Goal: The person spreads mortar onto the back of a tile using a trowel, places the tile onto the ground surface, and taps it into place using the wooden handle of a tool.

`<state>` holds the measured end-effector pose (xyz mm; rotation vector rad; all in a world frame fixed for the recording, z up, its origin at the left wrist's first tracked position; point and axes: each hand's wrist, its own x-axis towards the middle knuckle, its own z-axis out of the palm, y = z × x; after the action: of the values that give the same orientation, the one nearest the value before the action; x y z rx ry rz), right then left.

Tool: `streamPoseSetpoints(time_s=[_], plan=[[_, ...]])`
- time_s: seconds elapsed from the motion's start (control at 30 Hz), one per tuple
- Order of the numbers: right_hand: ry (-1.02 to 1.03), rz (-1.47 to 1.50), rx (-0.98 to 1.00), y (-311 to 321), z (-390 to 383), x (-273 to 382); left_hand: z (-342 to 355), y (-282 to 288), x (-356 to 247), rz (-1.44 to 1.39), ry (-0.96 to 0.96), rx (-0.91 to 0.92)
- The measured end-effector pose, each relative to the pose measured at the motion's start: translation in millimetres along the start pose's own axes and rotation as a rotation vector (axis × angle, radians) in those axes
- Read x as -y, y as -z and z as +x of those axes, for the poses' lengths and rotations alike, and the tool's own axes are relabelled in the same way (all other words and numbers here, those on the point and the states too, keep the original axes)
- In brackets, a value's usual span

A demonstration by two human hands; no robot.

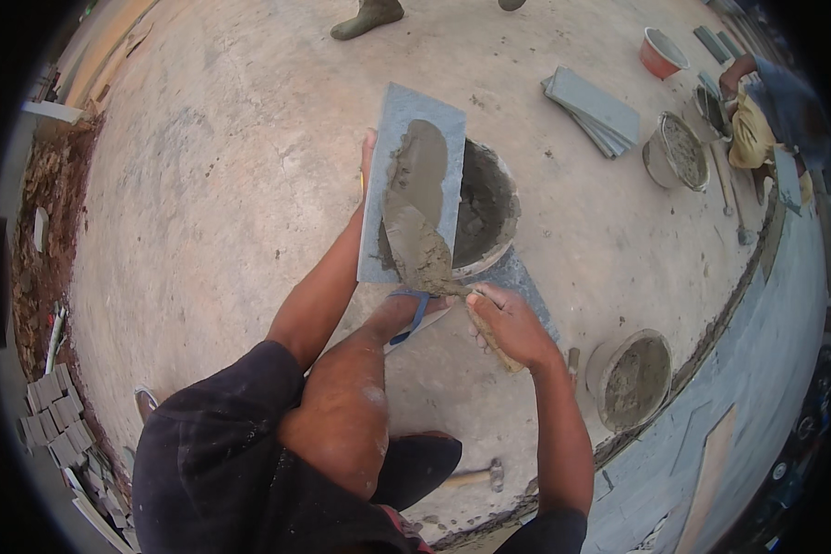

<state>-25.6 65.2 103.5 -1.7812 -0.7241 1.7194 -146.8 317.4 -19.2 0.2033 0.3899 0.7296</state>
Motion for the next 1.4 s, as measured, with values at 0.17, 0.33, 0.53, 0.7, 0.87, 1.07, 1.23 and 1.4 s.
streamPoseSetpoints(time_s=[0.17, 0.33, 0.53, 0.7, 0.87, 1.07, 1.23, 1.4], plan=[[0.001, -0.044, 0.045, -16, -4, -23, 8, -1, -2, 0.046, 0.001, 0.014], [0.062, -0.093, 0.050, -39, -24, -53, 16, 6, -8, 0.040, 0.013, 0.063], [0.210, -0.386, -0.211, -12, -32, -24, 12, 4, -8, 0.029, 0.036, 0.090], [0.329, -0.878, -0.445, 4, -2, 6, 4, 3, 2, 0.007, 0.086, 0.100], [0.404, -0.966, -0.550, 31, 30, 23, -13, 0, 11, -0.015, 0.144, 0.125], [0.330, -0.973, -0.700, 65, 46, 35, -20, 4, 12, -0.028, 0.192, 0.148], [0.369, -0.666, -0.658, 74, 37, 46, -23, 7, 13, -0.020, 0.212, 0.156], [0.403, -0.727, -0.593, 49, 50, 57, -30, -17, 17, -0.031, 0.207, 0.165]])
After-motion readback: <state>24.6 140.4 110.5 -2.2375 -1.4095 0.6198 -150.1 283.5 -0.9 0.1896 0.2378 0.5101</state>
